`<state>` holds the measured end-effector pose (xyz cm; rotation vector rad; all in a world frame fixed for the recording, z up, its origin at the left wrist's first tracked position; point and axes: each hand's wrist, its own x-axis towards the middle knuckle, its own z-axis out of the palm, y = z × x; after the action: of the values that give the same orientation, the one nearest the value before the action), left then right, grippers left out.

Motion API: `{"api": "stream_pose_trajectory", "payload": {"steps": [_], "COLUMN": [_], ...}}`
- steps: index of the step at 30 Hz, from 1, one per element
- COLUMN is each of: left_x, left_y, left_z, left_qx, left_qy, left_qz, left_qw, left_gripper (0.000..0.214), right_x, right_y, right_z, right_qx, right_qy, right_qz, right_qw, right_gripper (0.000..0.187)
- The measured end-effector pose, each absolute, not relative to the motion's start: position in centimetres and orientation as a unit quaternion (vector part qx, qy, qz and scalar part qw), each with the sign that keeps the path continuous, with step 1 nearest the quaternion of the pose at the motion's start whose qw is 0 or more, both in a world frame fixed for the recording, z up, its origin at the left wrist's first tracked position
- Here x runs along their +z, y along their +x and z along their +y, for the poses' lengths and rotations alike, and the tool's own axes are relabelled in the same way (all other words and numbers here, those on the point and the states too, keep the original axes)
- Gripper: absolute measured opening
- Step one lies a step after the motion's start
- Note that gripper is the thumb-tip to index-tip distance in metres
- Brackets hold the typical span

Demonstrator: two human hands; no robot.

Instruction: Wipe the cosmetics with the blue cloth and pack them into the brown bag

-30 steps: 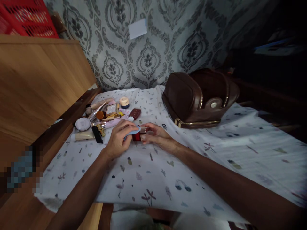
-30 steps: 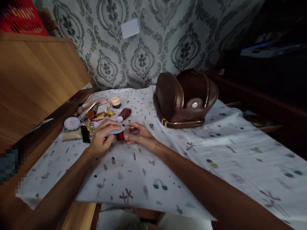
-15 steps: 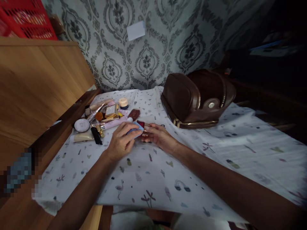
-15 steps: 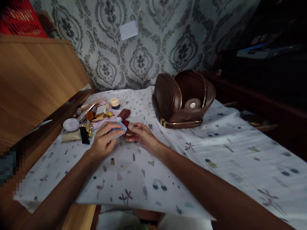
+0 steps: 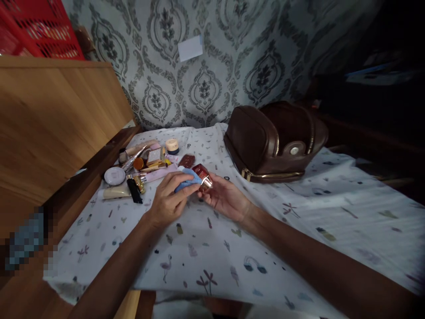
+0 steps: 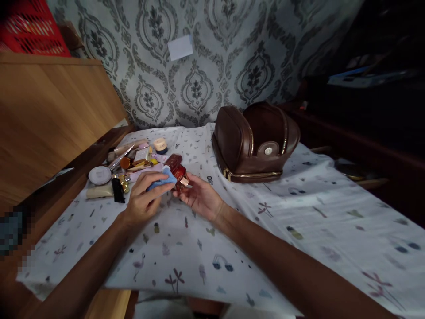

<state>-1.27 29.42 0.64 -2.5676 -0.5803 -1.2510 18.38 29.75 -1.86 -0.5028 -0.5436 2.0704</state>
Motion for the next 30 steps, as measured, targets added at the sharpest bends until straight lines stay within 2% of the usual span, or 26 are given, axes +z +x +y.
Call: {"api": "stream_pose_trajectory", "payload": {"steps": [8,17,24,30], "left_x": [0.7,0.3,-0.1,-0.4], "left_y": [-1.1,-0.8,-0.7,-0.8], "left_z": [29.2,28.7,28.7,29.0], "left_qx": [-0.449,-0.474,-0.517,-0.517], "left_qy": [-0.863,-0.846,-0.811,-0.749], "left_qz": [-0.194,-0.218,-0.274,-0.381], "left_qw": [0.123,0.107,0.009,-0.162], "left_gripper": [0.035,0.04,0.034,0.024], "right_x": [-2.0,-2.4,-1.8,-1.3], "right_y": [18.7,18.7,19.2,19.5], "right_z": [29.6,29.4,29.4,29.7], "right_qx": [0.877,0.871,0.871,0.815], "right_qy": [-0.15,-0.127,-0.14,-0.203], "right_qz": [-0.193,-0.251,-0.266,-0.325], "right_qw": [0.413,0.403,0.388,0.434], "right_gripper": [0.026,0.03,0.037,0.031]}}
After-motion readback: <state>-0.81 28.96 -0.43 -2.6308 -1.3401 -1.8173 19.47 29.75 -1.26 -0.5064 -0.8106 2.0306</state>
